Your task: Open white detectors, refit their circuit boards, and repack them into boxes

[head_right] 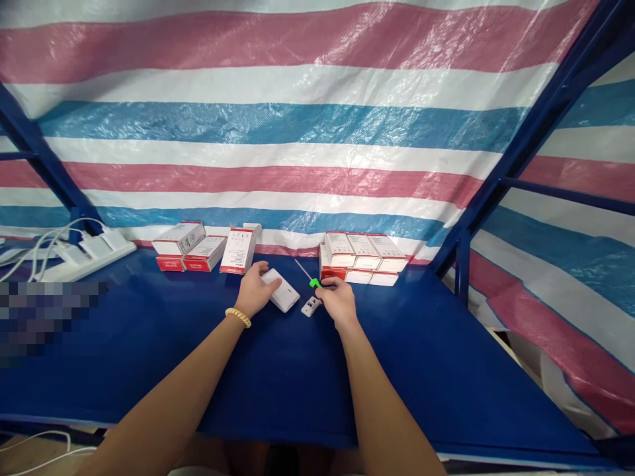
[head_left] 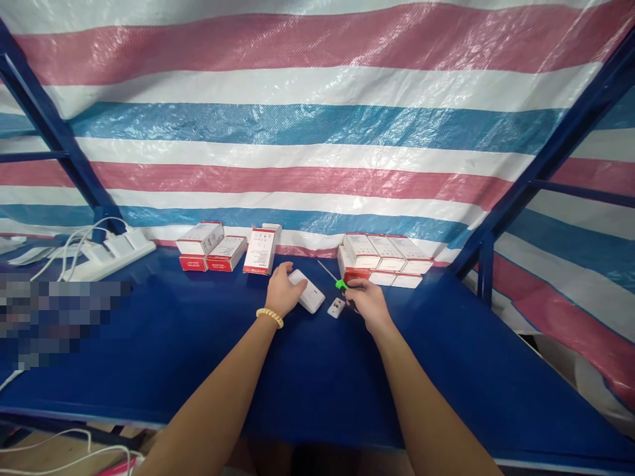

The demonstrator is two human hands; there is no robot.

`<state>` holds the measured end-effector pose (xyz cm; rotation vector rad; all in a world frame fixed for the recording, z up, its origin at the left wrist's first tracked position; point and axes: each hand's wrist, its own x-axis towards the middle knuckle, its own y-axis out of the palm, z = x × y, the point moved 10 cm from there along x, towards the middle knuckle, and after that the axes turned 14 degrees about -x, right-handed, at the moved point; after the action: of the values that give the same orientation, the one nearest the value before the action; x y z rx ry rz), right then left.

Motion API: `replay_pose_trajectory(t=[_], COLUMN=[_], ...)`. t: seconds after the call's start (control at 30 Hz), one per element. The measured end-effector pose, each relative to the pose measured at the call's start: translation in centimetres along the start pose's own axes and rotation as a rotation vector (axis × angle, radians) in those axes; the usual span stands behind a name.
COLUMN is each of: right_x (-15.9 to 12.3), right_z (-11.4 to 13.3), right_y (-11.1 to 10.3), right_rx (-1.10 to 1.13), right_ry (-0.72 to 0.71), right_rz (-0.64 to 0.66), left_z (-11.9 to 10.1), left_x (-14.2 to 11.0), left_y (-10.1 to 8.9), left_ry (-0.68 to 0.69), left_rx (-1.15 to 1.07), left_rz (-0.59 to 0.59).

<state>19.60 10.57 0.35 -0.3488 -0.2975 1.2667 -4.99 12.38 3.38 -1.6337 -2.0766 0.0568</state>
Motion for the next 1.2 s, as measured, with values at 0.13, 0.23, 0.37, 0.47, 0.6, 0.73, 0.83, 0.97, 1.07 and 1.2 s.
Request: replay_pose_trajectory(t=[0.13, 0.23, 0.37, 0.47, 0.6, 0.73, 0.83, 0.97, 1.07, 1.2], right_x=[0.0, -0.1, -0.3, -0.4, -0.5, -0.3, 0.2, 0.4, 0.5, 0.5], right_z=[-0.1, 1.0, 1.9, 2.1, 2.5, 2.4, 0.7, -1.9, -2.9, -3.1], right_y=[0.9, 0.0, -0.9, -1.1, -0.9, -1.1, -2.5, -4.6, -5.0, -4.8], right_rx=[0.36, 0.492, 0.602, 0.688, 0.744, 0.804, 0.798, 0.714, 0.661, 0.63], right_ry=[0.053, -0.026, -0.077, -0.083, -0.1, -0.089, 0.006, 0.14, 0.187, 0.193], right_rz=[0.152, 0.107, 0.057, 0.053, 0.098, 0.081, -0.104, -0.349, -0.394, -0.402], left_z=[-0.1, 0.1, 1.2, 2.4, 2.8, 3.3, 2.9, 0.7, -1.5, -2.7], left_x=[0.1, 0.2, 0.2, 0.4, 0.8, 0.7, 0.4, 0.3, 0.0, -0.5], left_y=[-0.2, -0.4, -0.8, -0.6, -0.5, -0.7, -1.2, -2.4, -1.9, 1.1], left_ry=[0.017, -0.013, -0.125, -0.211, -0.166, -0.237, -0.25, -0.076, 0.139, 0.338], left_rx=[0.068, 0.026, -0.11, -0.187, -0.235, -0.261, -0.12, 0.122, 0.205, 0.235], left_rz=[-0.013, -0.021, -0.062, -0.048, -0.031, -0.043, -0.053, -0.143, -0.123, 0.145])
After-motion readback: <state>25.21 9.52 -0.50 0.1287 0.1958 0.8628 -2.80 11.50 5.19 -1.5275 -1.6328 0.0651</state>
